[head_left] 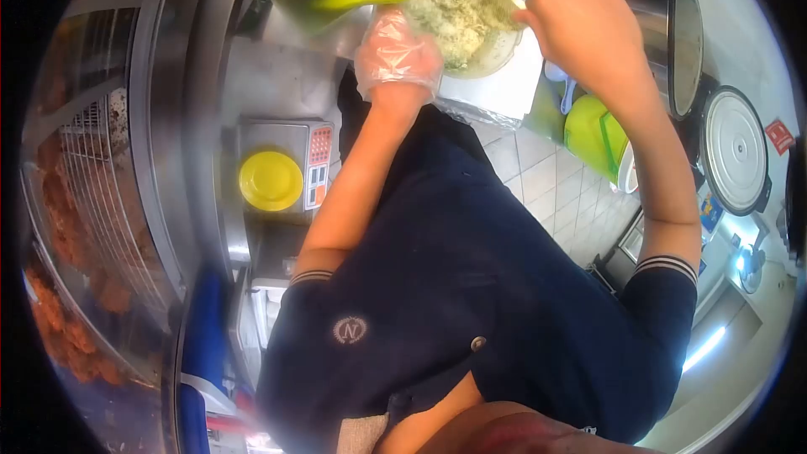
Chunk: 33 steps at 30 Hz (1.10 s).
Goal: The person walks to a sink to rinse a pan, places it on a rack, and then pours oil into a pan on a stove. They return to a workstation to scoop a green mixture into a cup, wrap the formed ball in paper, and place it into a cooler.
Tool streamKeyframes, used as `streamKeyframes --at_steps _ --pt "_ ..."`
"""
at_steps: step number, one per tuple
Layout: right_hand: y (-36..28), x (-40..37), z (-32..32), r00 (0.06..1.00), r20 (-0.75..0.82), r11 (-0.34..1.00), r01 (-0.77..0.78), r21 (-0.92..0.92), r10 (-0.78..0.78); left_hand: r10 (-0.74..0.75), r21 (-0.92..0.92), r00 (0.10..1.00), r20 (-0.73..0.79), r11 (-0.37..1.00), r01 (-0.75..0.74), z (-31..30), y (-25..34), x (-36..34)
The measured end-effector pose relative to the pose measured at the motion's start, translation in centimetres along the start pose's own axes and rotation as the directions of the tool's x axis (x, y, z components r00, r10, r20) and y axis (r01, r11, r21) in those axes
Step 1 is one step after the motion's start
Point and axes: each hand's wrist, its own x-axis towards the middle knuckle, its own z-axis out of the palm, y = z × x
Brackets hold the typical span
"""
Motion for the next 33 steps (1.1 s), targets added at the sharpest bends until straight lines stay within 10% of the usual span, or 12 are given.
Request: streamKeyframes --at_steps 17,19,24,31,33 --pt "-0.6 3.2 4.7 0.991 -0.082 0.991 -0.101 0.089 0.108 -0.027 -0.011 1.0 -0.015 1.0 0.027 0.1 0.3 0.5" --pt "-2.9 3.9 7.3 0.928 -0.215 0.951 0.287 -0.113 -0.305 -0.012 0.0 1.0 -0.008 1.0 0.012 -0.2 -0.2 0.2" --pt "-1.9 0.3 5.8 0.866 -0.279 0.893 0.446 0.055 -0.415 -0.088 -0.029 0.996 -0.011 0.996 0.088 -0.6 0.5 0.4" --pt "0.1 2.7 4.8 0.995 -0.021 0.992 -0.099 0.078 0.101 -0.078 0.003 0.997 -0.013 0.997 0.078 -1.0 0.6 0.3" --pt "-2.1 4.3 8.8 0.985 -0.168 0.998 -0.014 0.064 0.025 -0.109 0.06 0.994 0.03 0.992 0.107 -0.9 1.1 0.8"
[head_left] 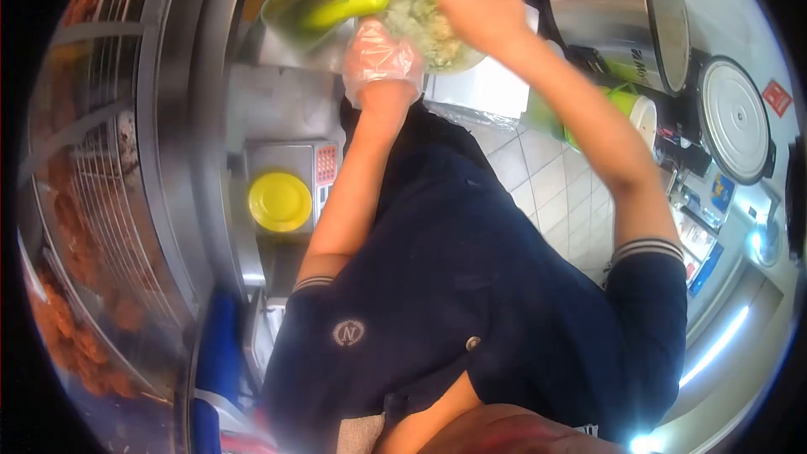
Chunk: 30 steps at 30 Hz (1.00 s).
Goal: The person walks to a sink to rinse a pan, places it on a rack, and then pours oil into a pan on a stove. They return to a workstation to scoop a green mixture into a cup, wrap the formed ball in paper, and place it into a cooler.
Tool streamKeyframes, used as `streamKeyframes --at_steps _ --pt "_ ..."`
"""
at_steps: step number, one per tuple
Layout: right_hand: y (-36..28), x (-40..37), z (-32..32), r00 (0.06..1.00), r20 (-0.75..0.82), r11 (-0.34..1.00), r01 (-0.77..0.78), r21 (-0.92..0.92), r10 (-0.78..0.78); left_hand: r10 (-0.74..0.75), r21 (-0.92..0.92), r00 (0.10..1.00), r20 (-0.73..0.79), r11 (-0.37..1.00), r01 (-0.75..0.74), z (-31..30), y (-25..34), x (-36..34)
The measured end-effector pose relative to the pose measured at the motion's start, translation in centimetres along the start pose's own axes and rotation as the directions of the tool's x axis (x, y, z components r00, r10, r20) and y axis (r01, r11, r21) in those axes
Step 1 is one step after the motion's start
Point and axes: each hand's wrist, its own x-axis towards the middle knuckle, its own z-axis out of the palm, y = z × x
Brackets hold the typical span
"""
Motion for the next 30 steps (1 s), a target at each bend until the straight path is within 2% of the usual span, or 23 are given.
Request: streamKeyframes --at_steps 2,3,5,6,8,9,10,12,13,14,16,17,18,19,22,23,24,25,26,28,29,30 --pt "-1.3 -0.4 -2.3 0.996 0.044 0.993 0.072 0.096 -0.077 0.034 -0.099 0.996 -0.077 0.994 -0.042 -0.1 -0.1 0.0" --pt "-1.4 -1.7 -4.0 0.997 0.054 0.993 0.055 0.108 -0.061 0.013 -0.064 1.0 -0.023 0.998 -0.015 0.2 -0.7 0.0" --pt "-0.2 -3.4 -7.7 0.973 0.208 0.995 0.098 0.023 -0.101 0.047 -0.091 0.998 -0.045 0.995 -0.051 0.1 -0.8 0.0" --pt "-0.6 -3.5 -7.9 0.97 0.214 0.994 0.11 0.017 -0.111 0.075 -0.109 0.994 -0.078 0.991 -0.083 0.0 -0.8 0.0" --pt "-1.9 -3.8 -7.3 0.966 0.179 0.979 0.168 0.112 -0.186 0.056 -0.087 0.997 -0.052 0.994 -0.06 -0.1 -0.9 -0.2" --pt "-2.6 -2.6 -4.1 0.959 0.193 0.976 0.186 0.115 -0.206 0.049 -0.068 0.998 -0.034 0.996 -0.052 -0.2 -0.7 0.0" --pt "-2.3 -2.2 -4.1 0.965 0.185 0.979 0.167 0.117 -0.186 0.07 -0.065 0.997 -0.027 0.995 -0.072 -0.4 -0.4 0.0" --pt "-1.3 -1.6 -4.6 0.993 0.115 0.994 -0.015 0.105 0.003 0.027 -0.057 1.0 0.004 0.998 -0.027 -0.8 -0.2 -0.1" --pt "-0.8 -1.8 -6.6 0.98 0.162 0.989 -0.129 0.066 0.117 0.011 -0.058 1.0 0.015 0.998 -0.01 -0.4 -0.5 -0.4" --pt "-1.1 -2.1 -10.6 0.975 0.141 0.971 -0.192 0.145 0.172 0.022 0.012 0.999 0.031 1.0 -0.022 -0.1 -1.1 -0.8" --pt "0.7 -1.4 -4.3 0.966 0.19 0.984 -0.164 -0.063 0.173 0.06 0.074 0.998 0.013 0.995 -0.061 0.2 -1.0 0.0" --pt "0.0 -1.8 -3.1 0.966 0.182 0.982 -0.176 -0.061 0.184 0.066 -0.007 0.997 -0.038 0.998 -0.066 0.1 -0.7 -0.2" --pt "-1.0 -1.9 -2.3 0.962 0.227 0.988 -0.155 0.002 0.151 0.06 -0.087 0.994 -0.09 0.994 -0.068 0.0 -0.6 -0.4" --pt "-1.4 -1.5 -2.1 0.96 0.261 0.99 -0.125 0.06 0.105 0.064 -0.079 0.994 -0.084 0.994 -0.07 -0.1 -0.7 -0.4" --pt "0.8 -3.5 -6.1 0.927 0.326 0.963 -0.238 0.128 0.186 0.164 -0.123 0.985 -0.053 0.978 -0.169 0.6 -1.7 -0.4" --pt "0.7 -4.1 -7.2 0.932 0.328 0.964 -0.217 0.157 0.156 0.166 -0.13 0.984 -0.064 0.976 -0.173 0.7 -1.2 -0.2" --pt "-0.1 -4.0 -6.3 0.932 0.327 0.963 -0.216 0.159 0.155 0.115 -0.063 0.992 -0.048 0.991 -0.118 0.4 -0.9 -0.4" --pt "-1.8 -3.7 -4.5 0.954 0.284 0.963 -0.164 0.212 0.1 0.071 0.009 0.997 -0.034 0.997 -0.071 0.0 -0.5 -0.6" --pt "-2.5 -3.4 -3.9 0.971 0.229 0.962 -0.124 0.245 0.067 0.1 -0.002 0.994 -0.035 0.995 -0.1 0.1 -0.5 -0.4" --pt "-1.1 -3.8 -4.2 0.977 0.168 0.94 -0.174 0.295 0.128 0.168 -0.115 0.983 -0.068 0.978 -0.175 1.1 -1.7 0.0" --pt "-0.5 -4.3 -4.4 0.982 0.113 0.919 -0.179 0.351 0.148 0.311 0.07 0.947 -0.083 0.95 -0.305 1.0 -1.9 0.3" --pt "-0.7 -4.8 -4.6 0.976 0.127 0.916 -0.211 0.341 0.177 0.241 -0.019 0.968 -0.063 0.97 -0.242 0.9 -1.7 -0.4"
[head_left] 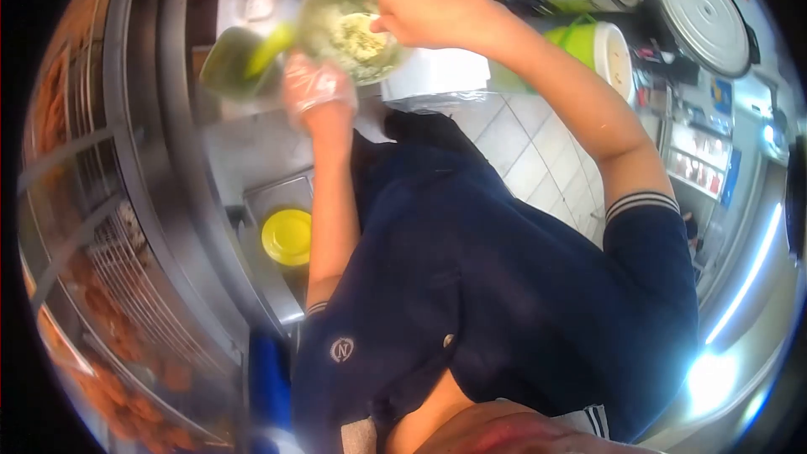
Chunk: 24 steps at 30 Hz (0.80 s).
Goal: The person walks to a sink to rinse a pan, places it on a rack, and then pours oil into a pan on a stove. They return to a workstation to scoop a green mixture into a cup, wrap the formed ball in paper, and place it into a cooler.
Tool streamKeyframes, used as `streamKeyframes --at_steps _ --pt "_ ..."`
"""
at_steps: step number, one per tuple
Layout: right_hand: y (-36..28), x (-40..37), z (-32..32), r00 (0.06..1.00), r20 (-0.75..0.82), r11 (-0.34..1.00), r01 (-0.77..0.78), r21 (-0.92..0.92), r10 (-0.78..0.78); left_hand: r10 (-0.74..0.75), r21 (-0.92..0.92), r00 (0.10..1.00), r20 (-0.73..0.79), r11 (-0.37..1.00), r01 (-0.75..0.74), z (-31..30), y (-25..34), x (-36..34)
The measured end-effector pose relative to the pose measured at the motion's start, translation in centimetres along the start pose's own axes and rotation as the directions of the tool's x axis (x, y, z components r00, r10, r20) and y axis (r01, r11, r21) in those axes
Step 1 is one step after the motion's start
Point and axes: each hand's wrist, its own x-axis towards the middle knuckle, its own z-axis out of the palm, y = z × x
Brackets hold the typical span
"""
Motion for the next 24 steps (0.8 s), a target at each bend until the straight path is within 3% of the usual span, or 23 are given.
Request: streamKeyframes --at_steps 2,4,6,7,9,11,13,14,15,16,19,20,24 --pt "-1.1 0.3 -0.6 0.999 -0.026 0.999 0.039 -0.017 -0.04 -0.085 0.12 0.996 -0.017 0.989 0.086 0.2 0.7 -0.1" --pt "-0.7 1.8 3.0 0.998 -0.034 0.998 0.057 -0.021 -0.058 -0.074 0.061 0.997 0.03 0.996 0.072 0.8 -0.1 0.2" --pt "0.8 2.7 3.6 0.984 -0.163 0.993 0.055 -0.102 -0.072 -0.111 0.034 0.993 0.039 0.993 0.109 0.7 -0.8 0.8" --pt "0.5 2.2 0.5 0.999 -0.04 0.991 0.0 -0.131 -0.006 -0.066 0.068 0.998 -0.003 0.996 0.066 1.0 -0.6 0.3" --pt "-0.3 2.1 2.4 1.0 -0.015 0.988 0.019 -0.15 -0.021 -0.018 0.11 0.999 -0.039 0.994 0.022 0.3 -0.3 -0.8" --pt "0.7 2.8 2.1 0.999 -0.033 0.978 -0.002 -0.21 -0.005 -0.151 -0.258 0.989 -0.007 0.955 0.144 0.0 0.8 -0.2" --pt "0.8 2.7 2.8 0.994 -0.001 0.984 0.107 -0.14 -0.109 -0.13 -0.195 0.99 -0.047 0.974 0.119 0.2 0.0 0.1" --pt "0.6 1.8 2.3 0.994 0.008 0.987 0.112 -0.118 -0.112 -0.095 -0.131 0.993 -0.065 0.988 0.086 -0.5 -0.1 -0.3" --pt "0.9 1.3 0.7 0.995 0.062 0.986 0.086 -0.143 -0.078 -0.181 -0.06 0.983 -0.008 0.982 0.18 -0.8 0.3 0.0" --pt "0.9 1.6 -1.0 0.993 0.109 0.98 0.073 -0.187 -0.053 -0.185 -0.062 0.982 -0.034 0.981 0.183 -0.9 0.3 0.5" --pt "-0.6 2.2 1.5 0.986 0.139 0.985 0.109 -0.133 -0.09 -0.079 0.058 0.994 -0.08 0.995 0.084 0.0 -1.1 -0.3" --pt "-0.5 2.6 2.7 0.985 0.129 0.987 0.125 -0.097 -0.112 -0.049 0.027 0.996 -0.069 0.998 0.051 0.0 -1.0 0.2" --pt "0.4 1.9 3.6 0.982 0.034 0.983 0.185 -0.022 -0.184 -0.169 -0.043 0.984 0.057 0.984 0.171 -1.2 0.6 0.1"
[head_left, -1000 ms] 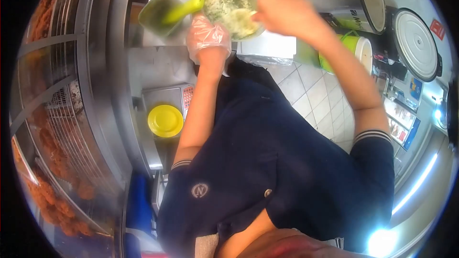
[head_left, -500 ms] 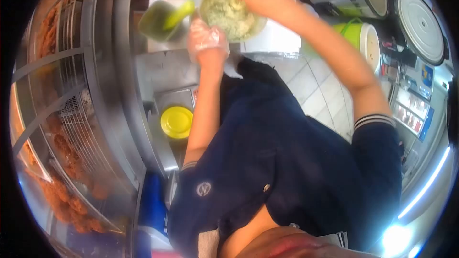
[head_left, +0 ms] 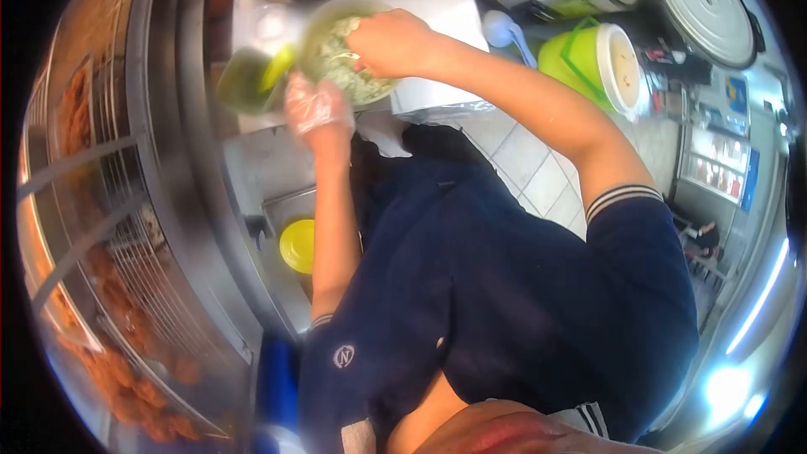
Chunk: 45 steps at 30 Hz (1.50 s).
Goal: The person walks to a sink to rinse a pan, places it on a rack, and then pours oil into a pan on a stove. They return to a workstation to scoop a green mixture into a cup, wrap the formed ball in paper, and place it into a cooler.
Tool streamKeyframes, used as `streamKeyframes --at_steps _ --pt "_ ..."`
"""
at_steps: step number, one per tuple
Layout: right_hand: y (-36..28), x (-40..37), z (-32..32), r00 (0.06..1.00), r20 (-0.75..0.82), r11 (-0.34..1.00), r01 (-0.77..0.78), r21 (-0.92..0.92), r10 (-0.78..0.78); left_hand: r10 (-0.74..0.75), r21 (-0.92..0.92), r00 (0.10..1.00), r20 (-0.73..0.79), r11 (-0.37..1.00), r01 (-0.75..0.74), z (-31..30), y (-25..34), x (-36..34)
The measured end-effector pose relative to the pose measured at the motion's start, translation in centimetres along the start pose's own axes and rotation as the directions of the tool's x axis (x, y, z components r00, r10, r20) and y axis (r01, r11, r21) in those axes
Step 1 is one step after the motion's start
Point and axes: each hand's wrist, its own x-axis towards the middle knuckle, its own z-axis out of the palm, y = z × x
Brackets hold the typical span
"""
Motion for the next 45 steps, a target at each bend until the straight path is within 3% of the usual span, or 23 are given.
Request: streamKeyframes --at_steps 2,3,6,8,10,11,12,15,16,18,19,20,22,23,28,32,35,37,40,41,42,44,45 --pt "0.4 -1.4 -0.4 0.999 -0.037 1.0 0.001 0.01 -0.001 -0.022 -0.005 0.999 0.028 1.0 0.022 -1.0 0.3 -0.7" --pt "0.5 -2.4 -0.9 0.978 -0.209 0.998 -0.013 0.055 0.024 0.034 0.037 0.999 -0.011 0.999 -0.034 -1.3 0.2 -1.2" --pt "2.3 -7.2 -2.3 0.756 -0.573 0.918 -0.092 0.386 0.317 0.31 -0.051 0.939 -0.148 0.946 -0.32 -1.7 -2.9 -3.1" --pt "6.8 -11.3 0.7 0.562 -0.606 0.814 -0.251 0.524 0.563 0.117 -0.153 0.992 -0.046 0.981 -0.123 -4.7 -0.7 -5.5" --pt "12.2 -16.6 7.9 0.531 -0.465 0.706 -0.546 0.451 0.708 0.094 -0.257 0.995 -0.022 0.962 -0.097 -5.4 -1.9 -6.4" --pt "13.6 -19.4 11.4 0.495 -0.382 0.625 -0.585 0.517 0.78 0.068 -0.362 0.998 -0.003 0.93 -0.064 -5.5 -2.3 -6.8" --pt "14.9 -21.7 14.4 0.455 -0.301 0.54 -0.615 0.575 0.838 0.083 -0.357 0.996 -0.014 0.93 -0.082 -5.4 -2.1 -7.2" --pt "17.6 -26.4 21.3 0.397 -0.37 0.536 -0.503 0.678 0.84 0.422 -0.18 0.905 0.049 0.895 -0.408 -3.4 0.5 -7.9" --pt "18.1 -27.5 22.5 0.391 -0.376 0.533 -0.465 0.707 0.84 0.456 -0.188 0.888 0.063 0.879 -0.438 -2.0 2.1 -8.1" --pt "19.2 -29.7 22.9 0.388 -0.342 0.493 -0.412 0.766 0.856 0.618 -0.152 0.741 0.264 0.785 -0.601 2.2 6.2 -8.7" --pt "18.9 -30.2 22.4 0.409 -0.292 0.455 -0.39 0.801 0.865 0.532 -0.256 0.774 0.342 0.846 -0.468 4.4 8.5 -10.0" --pt "18.6 -30.8 21.7 0.408 -0.24 0.405 -0.385 0.829 0.881 0.558 -0.261 0.748 0.36 0.83 -0.493 6.6 10.3 -10.5" --pt "18.0 -31.4 21.2 0.405 -0.178 0.337 -0.363 0.869 0.897 0.749 -0.085 0.518 0.413 0.598 -0.797 10.6 13.3 -11.1" --pt "18.1 -32.0 21.5 0.416 -0.178 0.316 -0.292 0.902 0.892 0.638 -0.136 0.56 0.528 0.715 -0.686 12.5 14.1 -11.7" --pt "18.9 -35.2 23.2 0.391 -0.217 0.264 -0.069 0.962 0.894 0.622 -0.031 0.497 0.605 0.642 -0.766 20.9 16.5 -12.6" --pt "20.3 -38.2 23.5 0.338 -0.309 0.356 -0.087 0.93 0.889 0.471 0.26 0.758 0.452 0.743 -0.617 25.0 18.7 -11.9" --pt "21.8 -41.2 24.2 0.36 -0.295 0.342 -0.072 0.937 0.885 0.536 0.375 0.726 0.431 0.625 -0.684 25.7 20.6 -11.7" --pt "23.0 -42.7 25.7 0.391 -0.101 0.173 -0.151 0.973 0.915 0.584 0.414 0.679 0.446 0.538 -0.734 26.6 19.7 -10.9" --pt "23.9 -44.5 26.6 0.281 -0.104 0.136 -0.098 0.986 0.954 0.711 0.401 0.596 0.374 0.455 -0.795 28.0 17.5 -9.8" --pt "24.1 -45.0 26.6 0.273 -0.09 0.125 -0.113 0.986 0.958 0.46 0.509 0.775 0.434 0.585 -0.632 28.2 19.0 -10.2" --pt "24.3 -45.4 26.5 0.261 -0.094 0.131 -0.128 0.983 0.961 0.464 0.492 0.77 0.437 0.594 -0.637 29.1 18.2 -9.4" --pt "23.8 -45.6 26.3 0.303 0.004 0.039 -0.137 0.99 0.953 0.557 0.361 0.646 0.522 0.542 -0.759 29.0 18.4 -8.7" --pt "23.2 -45.4 26.4 0.3 0.009 0.038 -0.149 0.988 0.954 0.483 0.545 0.687 0.542 0.421 -0.725 28.5 20.2 -10.7"
